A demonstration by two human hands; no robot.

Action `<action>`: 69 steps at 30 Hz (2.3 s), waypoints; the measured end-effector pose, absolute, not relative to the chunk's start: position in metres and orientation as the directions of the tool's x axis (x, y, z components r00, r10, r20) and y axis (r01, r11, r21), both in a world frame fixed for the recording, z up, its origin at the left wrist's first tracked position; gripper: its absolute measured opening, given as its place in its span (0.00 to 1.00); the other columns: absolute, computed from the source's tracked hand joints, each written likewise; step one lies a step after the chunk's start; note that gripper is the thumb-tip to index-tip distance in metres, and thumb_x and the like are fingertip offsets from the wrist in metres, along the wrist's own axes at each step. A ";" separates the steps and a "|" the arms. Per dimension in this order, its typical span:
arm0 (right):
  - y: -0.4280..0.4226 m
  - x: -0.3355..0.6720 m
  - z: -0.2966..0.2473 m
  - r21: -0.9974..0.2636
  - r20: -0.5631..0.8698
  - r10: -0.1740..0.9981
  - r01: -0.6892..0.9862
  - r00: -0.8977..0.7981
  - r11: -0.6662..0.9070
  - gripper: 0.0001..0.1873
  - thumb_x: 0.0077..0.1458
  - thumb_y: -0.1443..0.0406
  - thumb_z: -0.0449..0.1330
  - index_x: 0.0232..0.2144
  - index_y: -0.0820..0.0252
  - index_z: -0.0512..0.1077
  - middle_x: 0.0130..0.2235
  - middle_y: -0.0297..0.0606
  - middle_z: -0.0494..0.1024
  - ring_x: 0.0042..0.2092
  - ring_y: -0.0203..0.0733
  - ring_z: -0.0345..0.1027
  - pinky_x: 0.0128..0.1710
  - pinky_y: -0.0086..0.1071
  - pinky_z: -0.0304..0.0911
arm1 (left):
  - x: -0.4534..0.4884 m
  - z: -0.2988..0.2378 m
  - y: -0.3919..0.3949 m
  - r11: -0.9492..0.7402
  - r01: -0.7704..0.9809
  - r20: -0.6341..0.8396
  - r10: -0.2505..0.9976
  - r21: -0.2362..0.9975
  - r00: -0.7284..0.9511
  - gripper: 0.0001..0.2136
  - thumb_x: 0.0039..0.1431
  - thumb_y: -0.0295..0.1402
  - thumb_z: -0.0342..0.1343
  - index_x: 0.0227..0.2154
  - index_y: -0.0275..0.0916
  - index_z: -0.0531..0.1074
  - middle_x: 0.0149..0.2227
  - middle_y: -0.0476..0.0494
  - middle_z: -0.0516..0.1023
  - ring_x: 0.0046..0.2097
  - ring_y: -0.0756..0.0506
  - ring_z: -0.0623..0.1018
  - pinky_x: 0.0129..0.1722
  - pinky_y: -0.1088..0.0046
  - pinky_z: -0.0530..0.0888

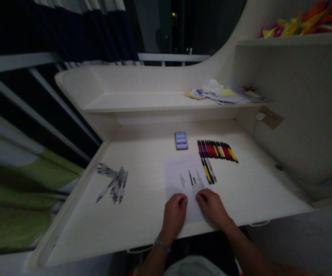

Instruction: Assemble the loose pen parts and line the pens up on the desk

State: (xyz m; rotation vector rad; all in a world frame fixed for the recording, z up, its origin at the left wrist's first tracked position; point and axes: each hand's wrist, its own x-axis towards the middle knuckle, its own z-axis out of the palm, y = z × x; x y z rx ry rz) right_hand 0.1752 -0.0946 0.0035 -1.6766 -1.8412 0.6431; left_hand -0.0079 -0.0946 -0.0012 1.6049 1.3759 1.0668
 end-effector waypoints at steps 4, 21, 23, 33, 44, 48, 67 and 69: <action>-0.071 0.184 0.010 -0.575 0.104 0.991 0.818 0.090 -0.014 0.11 0.61 0.65 0.52 0.38 0.60 0.75 0.41 0.43 0.79 0.42 0.44 0.72 0.45 0.33 0.62 | -0.009 0.000 -0.094 -0.143 0.395 0.116 0.989 0.907 0.091 0.06 0.57 0.34 0.56 0.31 0.42 0.78 0.33 0.44 0.79 0.35 0.43 0.76 0.39 0.67 0.71; -0.041 0.174 0.026 -0.746 0.035 0.990 0.663 0.136 -0.065 0.09 0.55 0.64 0.58 0.35 0.61 0.75 0.35 0.41 0.81 0.37 0.42 0.74 0.40 0.32 0.64 | 0.001 0.017 -0.063 -0.001 0.182 -0.008 0.999 0.983 0.050 0.11 0.54 0.40 0.60 0.37 0.41 0.81 0.35 0.41 0.83 0.37 0.42 0.80 0.41 0.64 0.74; -0.046 0.166 0.023 -0.870 0.034 0.997 0.493 0.069 -0.004 0.10 0.54 0.61 0.58 0.35 0.61 0.75 0.34 0.40 0.81 0.36 0.42 0.74 0.38 0.32 0.66 | 0.008 0.017 -0.055 0.051 0.048 -0.053 0.998 0.998 0.043 0.15 0.55 0.43 0.59 0.40 0.38 0.79 0.35 0.40 0.83 0.35 0.43 0.80 0.38 0.66 0.75; -0.033 0.178 0.024 -0.649 0.072 0.997 0.759 -0.008 0.053 0.13 0.59 0.67 0.54 0.40 0.61 0.78 0.43 0.45 0.80 0.46 0.43 0.73 0.48 0.32 0.62 | 0.018 0.006 -0.048 0.220 -0.333 -0.236 0.972 0.917 -0.007 0.23 0.45 0.47 0.67 0.37 0.33 0.77 0.35 0.35 0.82 0.35 0.43 0.81 0.38 0.65 0.77; -0.011 0.181 0.011 -0.329 -0.132 0.991 0.943 0.010 -0.053 0.11 0.59 0.66 0.56 0.40 0.59 0.78 0.44 0.47 0.79 0.47 0.44 0.72 0.46 0.29 0.58 | 0.016 -0.001 -0.054 0.226 -0.283 -0.235 0.972 0.932 0.003 0.20 0.48 0.45 0.66 0.37 0.33 0.76 0.35 0.35 0.82 0.33 0.45 0.81 0.35 0.68 0.77; -0.011 0.178 0.012 -0.334 -0.129 0.991 0.939 0.032 -0.074 0.11 0.58 0.67 0.55 0.39 0.62 0.77 0.42 0.49 0.79 0.46 0.46 0.72 0.46 0.32 0.60 | 0.016 -0.003 -0.054 0.195 -0.249 -0.197 0.980 0.949 0.016 0.18 0.51 0.43 0.65 0.38 0.33 0.76 0.35 0.35 0.82 0.33 0.45 0.82 0.36 0.68 0.77; -0.035 0.161 0.032 -0.964 0.094 0.995 0.253 0.031 0.083 0.12 0.49 0.57 0.64 0.30 0.60 0.78 0.33 0.40 0.81 0.36 0.43 0.74 0.40 0.36 0.67 | 0.015 0.003 -0.061 -0.044 0.062 0.038 0.995 0.997 0.087 0.11 0.57 0.38 0.60 0.40 0.38 0.78 0.38 0.40 0.83 0.39 0.43 0.81 0.42 0.67 0.76; -0.035 0.163 0.033 -0.948 0.096 0.995 0.302 -0.029 0.100 0.12 0.51 0.57 0.62 0.31 0.59 0.79 0.34 0.39 0.82 0.37 0.44 0.74 0.40 0.35 0.67 | 0.014 0.003 -0.061 -0.047 0.058 0.042 0.995 0.997 0.085 0.11 0.57 0.38 0.59 0.39 0.38 0.78 0.38 0.40 0.83 0.39 0.43 0.81 0.42 0.67 0.76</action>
